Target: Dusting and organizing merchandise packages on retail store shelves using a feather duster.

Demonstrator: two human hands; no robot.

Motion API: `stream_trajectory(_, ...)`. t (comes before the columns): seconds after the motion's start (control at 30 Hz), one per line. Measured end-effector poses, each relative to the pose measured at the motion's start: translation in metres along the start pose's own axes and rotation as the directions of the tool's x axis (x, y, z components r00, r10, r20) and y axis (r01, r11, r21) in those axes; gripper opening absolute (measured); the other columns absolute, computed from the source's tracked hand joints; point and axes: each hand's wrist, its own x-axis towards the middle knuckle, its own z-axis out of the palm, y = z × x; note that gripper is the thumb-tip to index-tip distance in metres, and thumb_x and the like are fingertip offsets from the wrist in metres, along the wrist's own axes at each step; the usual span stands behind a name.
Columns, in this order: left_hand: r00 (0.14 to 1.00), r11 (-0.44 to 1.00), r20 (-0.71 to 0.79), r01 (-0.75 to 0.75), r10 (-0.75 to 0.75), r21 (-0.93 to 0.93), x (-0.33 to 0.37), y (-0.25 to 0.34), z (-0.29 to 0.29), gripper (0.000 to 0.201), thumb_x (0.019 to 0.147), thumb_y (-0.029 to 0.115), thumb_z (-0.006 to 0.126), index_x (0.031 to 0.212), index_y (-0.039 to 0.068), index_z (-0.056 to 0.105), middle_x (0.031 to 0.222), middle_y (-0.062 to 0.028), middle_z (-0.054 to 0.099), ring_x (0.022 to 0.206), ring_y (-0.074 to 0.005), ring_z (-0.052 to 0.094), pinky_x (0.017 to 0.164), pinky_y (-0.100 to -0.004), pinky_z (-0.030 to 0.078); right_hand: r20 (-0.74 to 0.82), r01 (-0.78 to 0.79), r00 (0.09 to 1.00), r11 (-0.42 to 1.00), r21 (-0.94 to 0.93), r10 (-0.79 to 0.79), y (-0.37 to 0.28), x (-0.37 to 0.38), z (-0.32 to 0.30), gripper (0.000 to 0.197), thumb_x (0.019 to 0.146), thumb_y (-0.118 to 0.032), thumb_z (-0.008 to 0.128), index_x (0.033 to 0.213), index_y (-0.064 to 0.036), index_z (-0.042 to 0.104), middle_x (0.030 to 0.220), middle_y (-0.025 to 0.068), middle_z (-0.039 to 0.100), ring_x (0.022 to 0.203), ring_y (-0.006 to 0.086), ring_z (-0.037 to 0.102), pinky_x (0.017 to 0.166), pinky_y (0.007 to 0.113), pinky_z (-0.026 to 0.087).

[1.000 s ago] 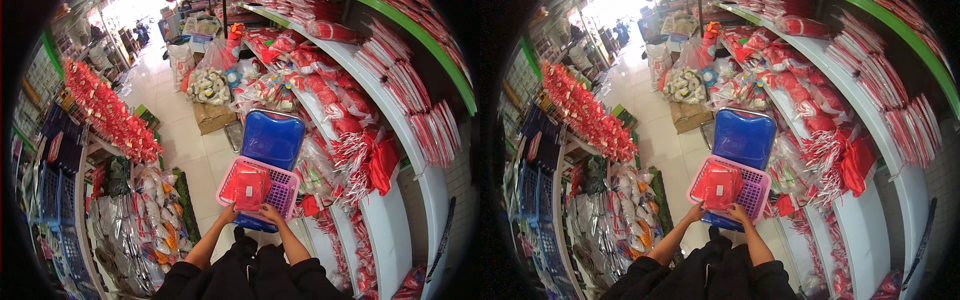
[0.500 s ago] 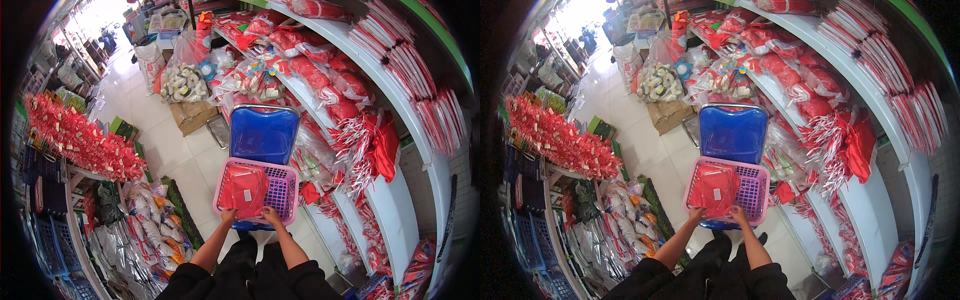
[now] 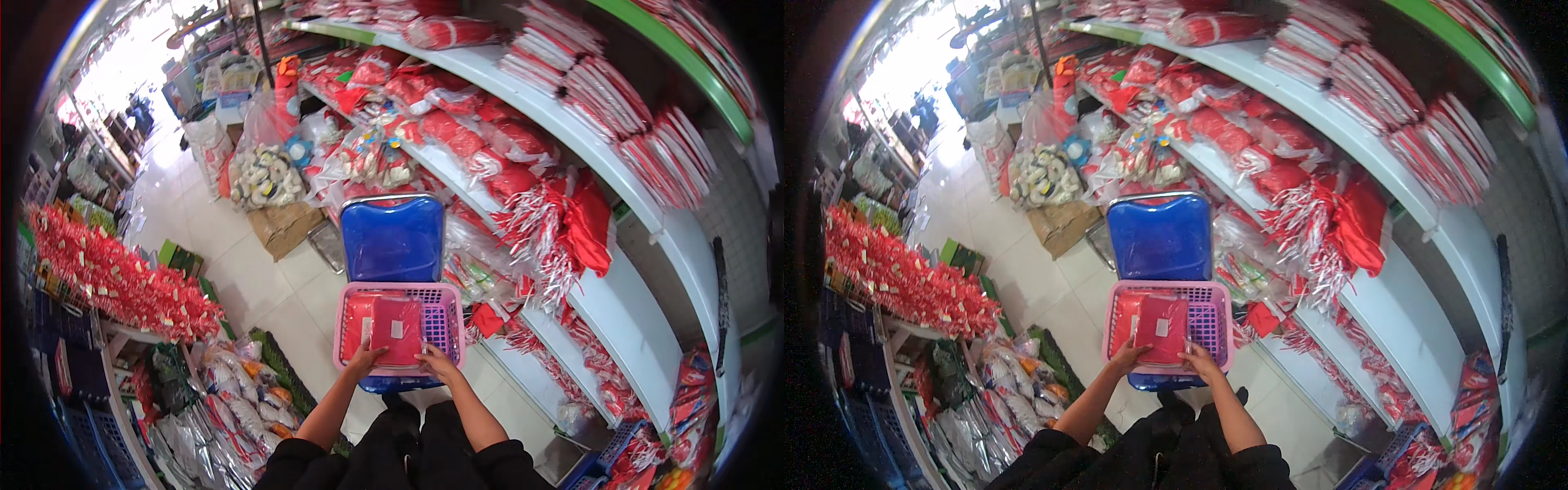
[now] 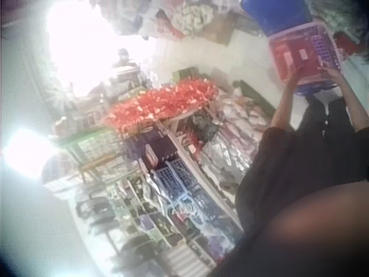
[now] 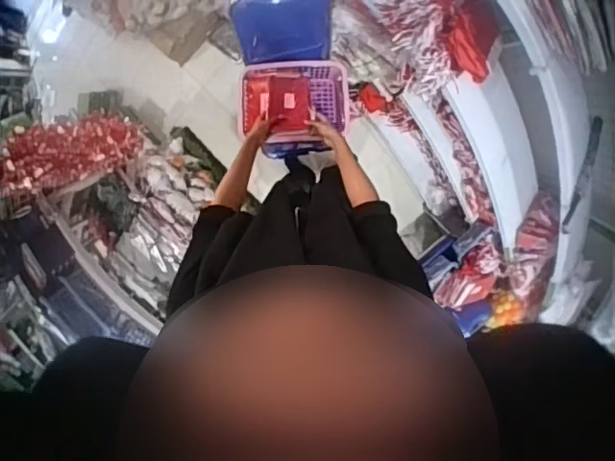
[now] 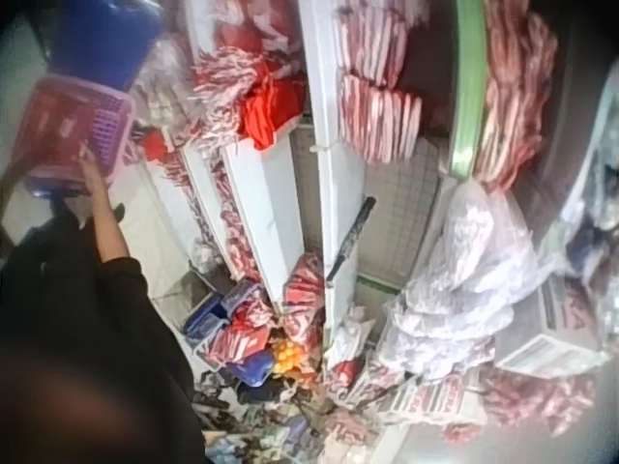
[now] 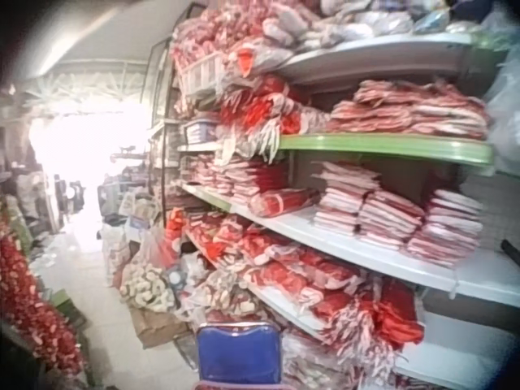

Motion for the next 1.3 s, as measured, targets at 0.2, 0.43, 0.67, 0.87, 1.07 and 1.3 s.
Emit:
stream_trajectory(0.2, 0.868, 0.942, 0.448, -0.305, 0.215, 0.138, -0.009, 0.081, 0.08, 0.044, 0.078, 0.001, 0.062, 0.119, 0.005, 0.046, 0.11, -0.0068, 0.057, 0.096, -0.0184, 0.057, 0.083, -0.0329, 0.049, -0.119, 0.31, 0.949, 0.937, 0.159, -0.293, -0.062, -0.046, -0.035, 0.031, 0.084, -0.016, 0.057, 0.113, -0.0078, 0.049, 0.088, 0.0041, 0.059, 0.078, 0.0142, 0.058, 0.066, 0.031, 0.05)
stream_trajectory(0.43, 0.621, 0.62, 0.783, -0.626, 0.029, 0.474, -0.044, 0.161, 0.191, 0.053, 0.076, 0.011, 0.067, 0.124, 0.004, 0.044, 0.116, -0.0039, 0.054, 0.105, -0.0123, 0.048, 0.092, -0.0278, 0.038, -0.185, 0.659, 0.745, 0.663, 0.355, -0.641, -0.151, -0.201, -0.084, 0.046, 0.091, -0.025, 0.045, 0.13, -0.0048, 0.032, 0.111, 0.0146, 0.052, 0.096, 0.0265, 0.057, 0.078, 0.04, 0.051)
stream_trajectory(0.67, 0.316, 0.462, 0.837, -0.72, -0.446, 0.518, -0.063, 0.171, 0.334, 0.05, 0.085, 0.019, 0.057, 0.127, 0.0, 0.04, 0.122, -0.0099, 0.05, 0.109, -0.0139, 0.045, 0.092, -0.0276, 0.036, -0.304, 0.693, 0.642, 0.702, -0.163, -0.704, -0.168, -0.316, -0.135, 0.043, 0.085, -0.009, 0.055, 0.124, 0.0017, 0.041, 0.114, 0.0081, 0.053, 0.099, 0.0131, 0.053, 0.084, 0.026, 0.044)
stream_trajectory(0.87, 0.247, 0.97, 0.947, -0.076, -0.205, 0.23, -0.095, 0.134, 0.461, 0.083, 0.082, 0.064, 0.029, 0.129, -0.005, 0.033, 0.133, -0.0192, 0.035, 0.122, -0.0277, 0.037, 0.102, -0.0394, 0.028, -0.568, 0.894, 0.227, 0.4, -0.201, -0.791, -0.172, -0.407, -0.17, 0.048, 0.081, -0.002, 0.058, 0.125, 0.0027, 0.039, 0.109, 0.0098, 0.055, 0.096, 0.0123, 0.053, 0.081, 0.025, 0.045)
stream_trajectory(1.07, 0.227, 0.951, 0.967, -0.306, 0.116, -0.042, -0.122, 0.086, 0.578, 0.052, 0.089, 0.029, 0.05, 0.13, 0.004, 0.032, 0.125, -0.0124, 0.046, 0.115, -0.0204, 0.045, 0.097, -0.0348, 0.036, -0.611, 0.891, -0.149, 0.163, -0.425, -0.778, -0.212, -0.488, -0.182, 0.052, 0.083, -0.004, 0.056, 0.129, 0.0042, 0.033, 0.114, 0.0143, 0.052, 0.101, 0.016, 0.052, 0.082, 0.026, 0.044)
stream_trajectory(1.3, 0.192, 0.755, 0.923, -0.64, 0.335, -0.141, -0.137, 0.087, 0.709, 0.039, 0.081, 0.009, 0.061, 0.116, 0.002, 0.044, 0.109, -0.0085, 0.055, 0.098, -0.0152, 0.054, 0.084, -0.0292, 0.046, -0.37, 0.141, -0.319, 0.343, -0.929, -0.873, -0.258, -0.559, -0.228, 0.037, 0.085, -0.02, 0.055, 0.116, -0.0012, 0.049, 0.118, 0.0171, 0.048, 0.107, 0.0239, 0.047, 0.086, 0.037, 0.038)
